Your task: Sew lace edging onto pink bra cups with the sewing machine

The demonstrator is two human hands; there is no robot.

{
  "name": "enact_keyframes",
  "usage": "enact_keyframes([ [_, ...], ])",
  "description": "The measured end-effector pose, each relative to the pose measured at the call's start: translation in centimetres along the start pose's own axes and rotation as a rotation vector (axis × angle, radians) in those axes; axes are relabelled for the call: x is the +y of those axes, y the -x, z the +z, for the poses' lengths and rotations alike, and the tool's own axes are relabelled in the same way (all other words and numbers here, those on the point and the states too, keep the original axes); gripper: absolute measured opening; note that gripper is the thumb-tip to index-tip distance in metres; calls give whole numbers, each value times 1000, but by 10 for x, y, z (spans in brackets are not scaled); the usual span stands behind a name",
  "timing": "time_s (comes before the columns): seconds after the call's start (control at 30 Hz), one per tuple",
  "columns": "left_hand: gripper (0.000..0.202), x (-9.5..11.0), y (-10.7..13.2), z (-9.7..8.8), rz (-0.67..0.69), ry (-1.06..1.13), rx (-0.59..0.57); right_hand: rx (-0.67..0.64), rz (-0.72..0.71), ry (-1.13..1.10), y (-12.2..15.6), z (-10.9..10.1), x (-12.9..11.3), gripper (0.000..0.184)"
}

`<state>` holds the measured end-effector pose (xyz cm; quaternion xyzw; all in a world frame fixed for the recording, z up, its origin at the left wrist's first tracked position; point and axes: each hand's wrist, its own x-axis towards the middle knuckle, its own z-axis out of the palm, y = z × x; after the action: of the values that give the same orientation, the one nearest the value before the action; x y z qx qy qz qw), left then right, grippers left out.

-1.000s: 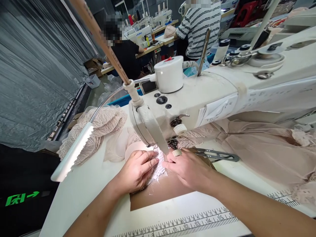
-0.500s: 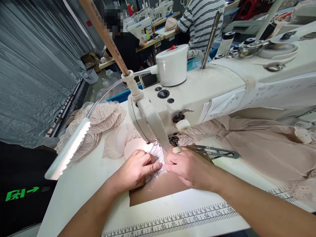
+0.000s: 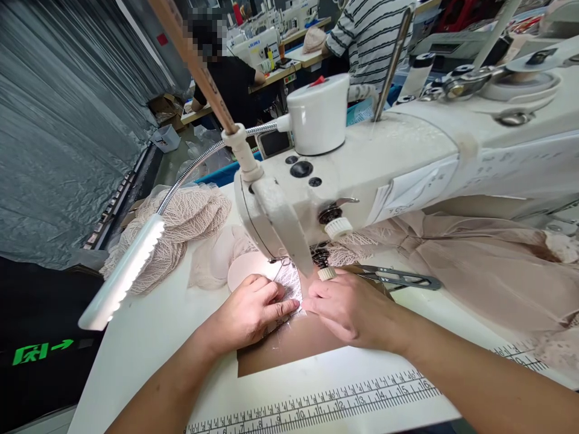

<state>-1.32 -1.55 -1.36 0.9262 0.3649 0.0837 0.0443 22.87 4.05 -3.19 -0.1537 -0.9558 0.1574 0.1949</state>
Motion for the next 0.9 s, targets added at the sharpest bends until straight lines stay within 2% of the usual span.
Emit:
enact_keyframes([
  [0.27, 30, -1, 0, -2, -13, 26, -6, -39, -26, 2, -1, 4, 0, 28],
  [0.53, 45, 3, -13, 2, -203, 11, -17, -54, -21, 28, -5, 0, -6, 23],
  [0.9, 46, -3, -19, 1, -206, 23, -55, 11, 22, 34, -3, 3, -3, 23],
])
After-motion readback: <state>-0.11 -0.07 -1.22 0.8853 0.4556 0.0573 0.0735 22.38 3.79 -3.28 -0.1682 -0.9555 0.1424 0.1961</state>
